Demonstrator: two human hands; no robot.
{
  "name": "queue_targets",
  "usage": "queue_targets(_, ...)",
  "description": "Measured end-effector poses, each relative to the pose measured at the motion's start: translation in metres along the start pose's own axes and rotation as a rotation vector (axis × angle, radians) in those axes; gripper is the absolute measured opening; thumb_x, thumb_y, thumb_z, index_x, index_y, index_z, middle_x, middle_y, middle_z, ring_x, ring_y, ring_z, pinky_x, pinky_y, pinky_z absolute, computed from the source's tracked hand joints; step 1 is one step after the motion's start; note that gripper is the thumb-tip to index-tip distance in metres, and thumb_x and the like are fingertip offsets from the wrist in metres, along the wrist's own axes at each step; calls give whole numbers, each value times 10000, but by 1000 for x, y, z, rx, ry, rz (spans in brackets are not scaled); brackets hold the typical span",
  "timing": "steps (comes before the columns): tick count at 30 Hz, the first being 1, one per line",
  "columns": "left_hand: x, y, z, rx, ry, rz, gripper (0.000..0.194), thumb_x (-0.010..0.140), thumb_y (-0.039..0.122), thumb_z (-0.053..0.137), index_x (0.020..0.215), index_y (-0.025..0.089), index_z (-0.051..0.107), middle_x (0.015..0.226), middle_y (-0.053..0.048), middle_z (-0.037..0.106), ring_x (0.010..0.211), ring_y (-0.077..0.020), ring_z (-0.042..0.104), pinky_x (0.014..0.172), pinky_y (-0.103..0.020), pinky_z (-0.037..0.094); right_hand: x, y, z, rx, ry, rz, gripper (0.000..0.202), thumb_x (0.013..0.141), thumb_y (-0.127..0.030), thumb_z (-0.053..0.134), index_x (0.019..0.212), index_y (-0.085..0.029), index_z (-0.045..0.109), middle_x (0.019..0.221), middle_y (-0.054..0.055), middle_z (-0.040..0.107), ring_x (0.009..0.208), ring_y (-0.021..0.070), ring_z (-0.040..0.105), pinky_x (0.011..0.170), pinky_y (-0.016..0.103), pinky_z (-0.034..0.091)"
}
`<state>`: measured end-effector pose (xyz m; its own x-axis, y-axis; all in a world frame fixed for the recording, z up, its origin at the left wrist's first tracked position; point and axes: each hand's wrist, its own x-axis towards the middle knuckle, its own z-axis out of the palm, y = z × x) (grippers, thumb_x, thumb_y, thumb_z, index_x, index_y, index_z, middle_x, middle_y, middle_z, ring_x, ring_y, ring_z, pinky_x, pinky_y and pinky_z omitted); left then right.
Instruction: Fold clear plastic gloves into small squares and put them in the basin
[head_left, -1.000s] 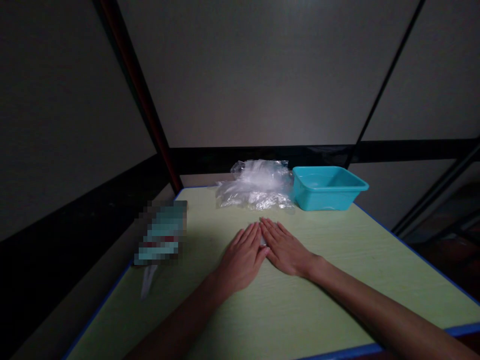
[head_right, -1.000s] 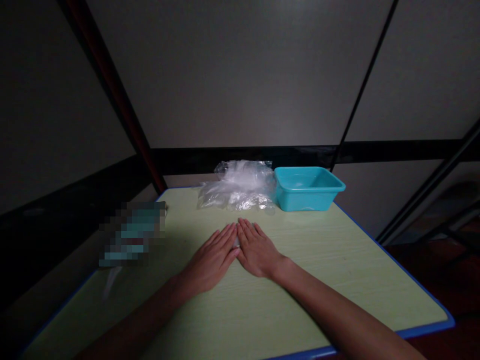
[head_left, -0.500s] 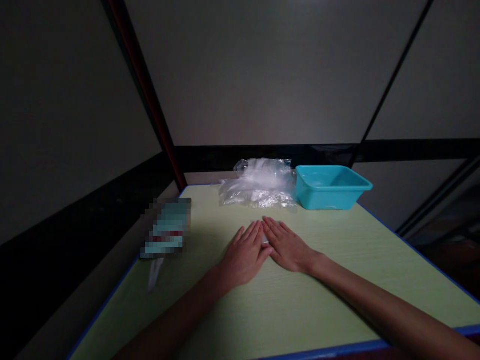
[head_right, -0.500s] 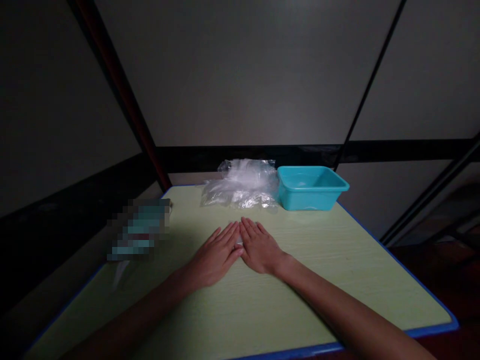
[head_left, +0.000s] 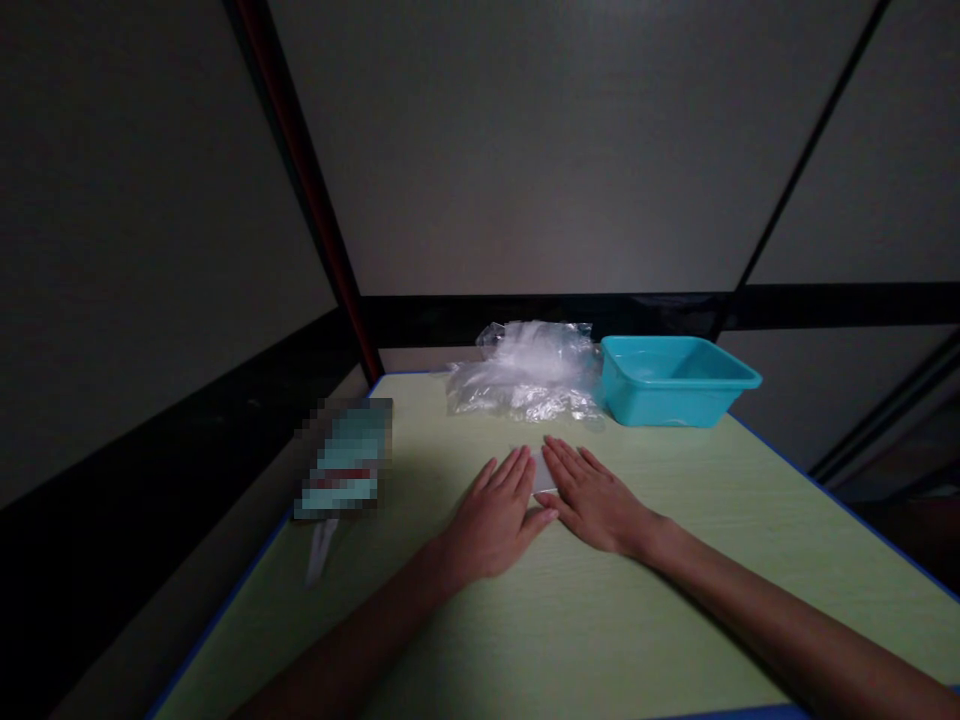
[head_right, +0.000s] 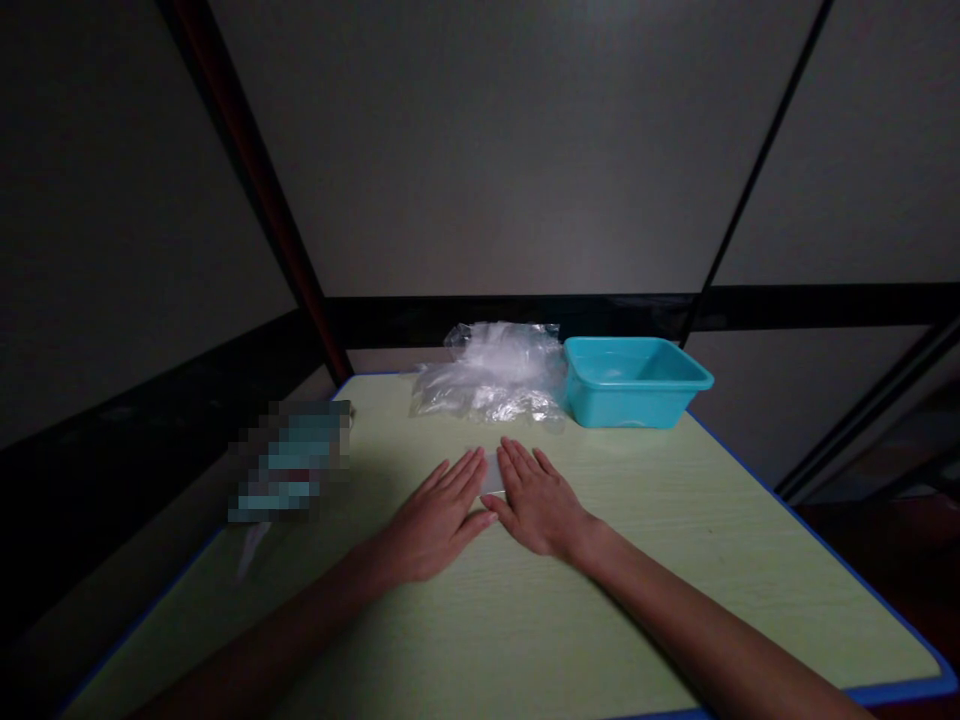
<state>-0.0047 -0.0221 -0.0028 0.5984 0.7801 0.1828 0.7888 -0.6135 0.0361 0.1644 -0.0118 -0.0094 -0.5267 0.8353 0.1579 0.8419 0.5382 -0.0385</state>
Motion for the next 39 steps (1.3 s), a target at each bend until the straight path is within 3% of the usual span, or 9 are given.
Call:
queue_targets(7,-2,-2,5,-3,51,-3,647,840,531,196,1294,76,268,1382,-135,233,1279,-212,169,1020,-380,218,-4,3,5,46,78,39,655,854,-496,237,1319,-36,240,1377,171,189,1277,223,146,1019,402,220)
queue_targets(10,-3,-2,4,-8,74,15,660,833,542,203,1302,79,253,1389,-131,216,1283,-211,154,1021,-368,218,-3,2,2,42,107,-25,622,866,-448,248,1331,-38,199,1392,160,134,1285,212,88,1027,393,205)
queue_targets(19,-1,-1,2,-20,49,36,638,845,519,206,1300,74,260,1382,-131,234,1276,-203,182,1027,-359,212,0,3,0,13,48,-172,601,882,-429,221,1328,-27,194,1392,152,136,1284,205,86,1039,373,191)
queue_targets(39,0,-1,2,-22,38,36,620,839,513,245,1291,89,275,1374,-137,255,1266,-218,216,1018,-373,226,2,4,-2,32,-37,-133,618,876,-459,218,1320,-29,230,1375,163,183,1275,210,149,1034,369,199)
